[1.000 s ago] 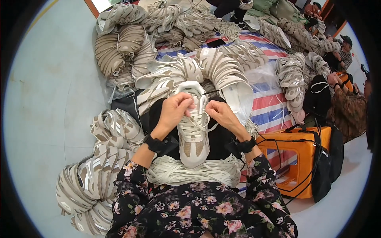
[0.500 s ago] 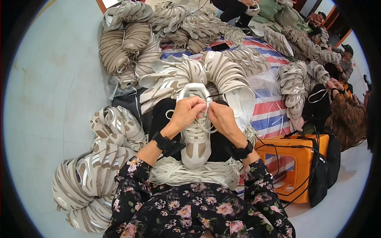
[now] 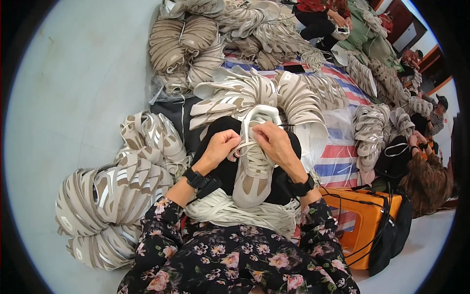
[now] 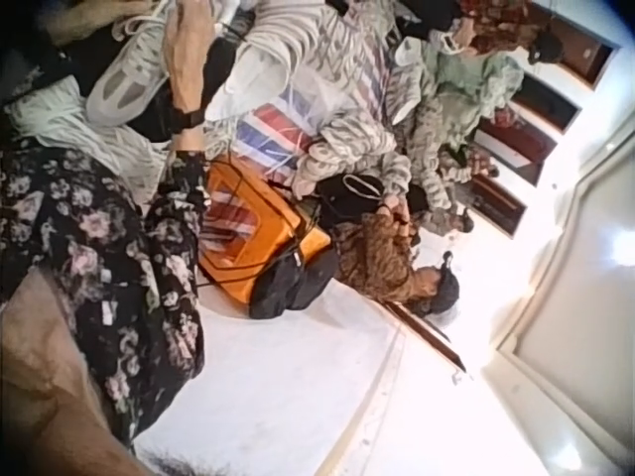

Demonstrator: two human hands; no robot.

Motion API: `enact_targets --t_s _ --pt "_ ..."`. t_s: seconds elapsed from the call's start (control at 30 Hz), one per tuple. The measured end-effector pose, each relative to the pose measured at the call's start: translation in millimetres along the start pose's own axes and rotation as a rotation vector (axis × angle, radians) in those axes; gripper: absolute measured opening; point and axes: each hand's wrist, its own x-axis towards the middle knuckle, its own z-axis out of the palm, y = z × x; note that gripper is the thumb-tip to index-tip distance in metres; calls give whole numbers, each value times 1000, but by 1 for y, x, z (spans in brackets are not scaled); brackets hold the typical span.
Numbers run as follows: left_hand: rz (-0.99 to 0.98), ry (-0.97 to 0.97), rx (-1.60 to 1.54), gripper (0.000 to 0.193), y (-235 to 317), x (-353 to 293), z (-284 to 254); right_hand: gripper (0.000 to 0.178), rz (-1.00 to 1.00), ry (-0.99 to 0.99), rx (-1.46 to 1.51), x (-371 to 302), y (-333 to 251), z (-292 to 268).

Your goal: The recorder is lacing a white and tan athletic shoe while surrounded by stacks of shoe components.

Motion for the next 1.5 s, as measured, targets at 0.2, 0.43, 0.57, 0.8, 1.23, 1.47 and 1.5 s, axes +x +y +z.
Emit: enact_targets --t_s 0.2,0.43,0.57,0.8,1.23,1.47,1.5 --pt "-33 -79 -31 16 3 2 -3 16 -29 -52 -57 0 -4 1" --pt "697 182 883 16 11 10 -1 18 -188 -44 -123 1 -7 8" --pt "711 199 1032 11 16 7 6 17 -189 2 -100 3 5 10" --pt "365 217 406 10 20 4 13 7 -232 58 -266 8 14 21" --pt "328 356 929 19 43 2 26 44 19 413 -291 -29 55 -48" --pt "878 58 1110 12 46 31 51 20 256 14 463 -44 53 -34" --pt "867 35 1150 12 41 35 59 15 304 39 551 -48 54 -30"
